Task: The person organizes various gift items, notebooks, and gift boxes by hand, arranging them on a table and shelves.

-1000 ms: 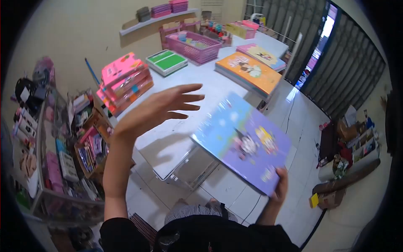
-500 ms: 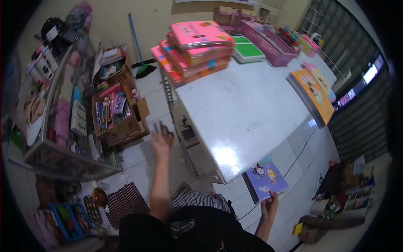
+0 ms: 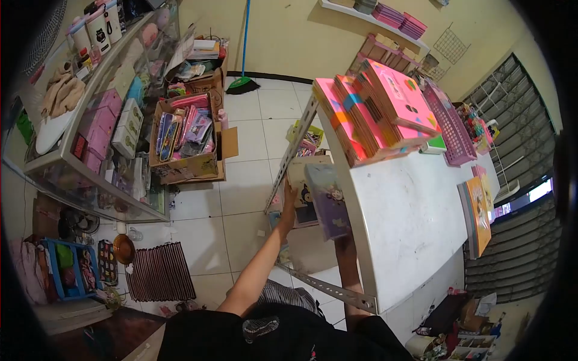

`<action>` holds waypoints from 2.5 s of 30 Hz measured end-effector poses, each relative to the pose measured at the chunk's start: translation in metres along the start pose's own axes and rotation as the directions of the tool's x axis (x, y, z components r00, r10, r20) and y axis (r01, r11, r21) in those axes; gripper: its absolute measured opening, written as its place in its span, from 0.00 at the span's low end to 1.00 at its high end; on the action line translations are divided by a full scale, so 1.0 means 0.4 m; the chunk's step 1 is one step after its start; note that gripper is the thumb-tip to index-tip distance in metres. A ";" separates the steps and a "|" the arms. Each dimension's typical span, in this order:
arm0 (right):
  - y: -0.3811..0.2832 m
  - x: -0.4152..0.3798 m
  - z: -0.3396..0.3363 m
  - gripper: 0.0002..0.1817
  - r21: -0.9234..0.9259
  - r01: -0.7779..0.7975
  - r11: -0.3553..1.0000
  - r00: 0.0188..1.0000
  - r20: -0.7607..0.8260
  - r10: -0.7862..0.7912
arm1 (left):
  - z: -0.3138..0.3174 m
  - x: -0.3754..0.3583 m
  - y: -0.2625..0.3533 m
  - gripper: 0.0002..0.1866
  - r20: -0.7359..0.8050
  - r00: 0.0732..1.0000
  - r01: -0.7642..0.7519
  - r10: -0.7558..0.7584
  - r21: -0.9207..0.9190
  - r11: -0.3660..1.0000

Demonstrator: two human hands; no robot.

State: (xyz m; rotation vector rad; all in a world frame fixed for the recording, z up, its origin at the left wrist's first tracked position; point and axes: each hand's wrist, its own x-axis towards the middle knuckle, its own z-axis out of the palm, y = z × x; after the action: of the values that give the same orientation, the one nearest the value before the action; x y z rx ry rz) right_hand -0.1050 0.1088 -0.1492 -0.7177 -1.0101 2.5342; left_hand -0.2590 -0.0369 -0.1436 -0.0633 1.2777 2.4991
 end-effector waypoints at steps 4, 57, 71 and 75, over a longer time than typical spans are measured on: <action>0.051 0.125 0.145 0.15 -0.050 -0.042 0.998 0.998 0.049 0.045 | -0.029 0.076 -0.067 0.37 -0.058 0.979 -0.161 0.194 0.360 0.919; -0.480 -0.424 -0.441 0.27 0.238 0.734 0.636 0.674 -0.140 -0.725 | 0.468 -0.279 0.389 0.13 0.484 0.539 -0.814 0.689 0.091 0.573; -0.152 -0.320 -0.214 0.24 0.043 0.420 0.907 0.896 -0.177 -0.406 | 0.021 -0.080 -0.013 0.14 -0.300 0.862 -0.268 0.410 0.417 0.869; -0.090 -0.157 -0.150 0.16 0.078 0.275 0.958 0.950 -0.177 -0.258 | 0.018 -0.052 -0.029 0.20 0.080 0.973 -0.224 0.218 0.575 0.787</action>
State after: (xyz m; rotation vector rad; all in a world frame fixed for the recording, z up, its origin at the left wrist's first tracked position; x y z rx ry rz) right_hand -0.0160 0.1379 -0.1403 -0.6970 -0.8525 2.2354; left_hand -0.2351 -0.0306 -0.1446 0.2607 2.0956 2.1517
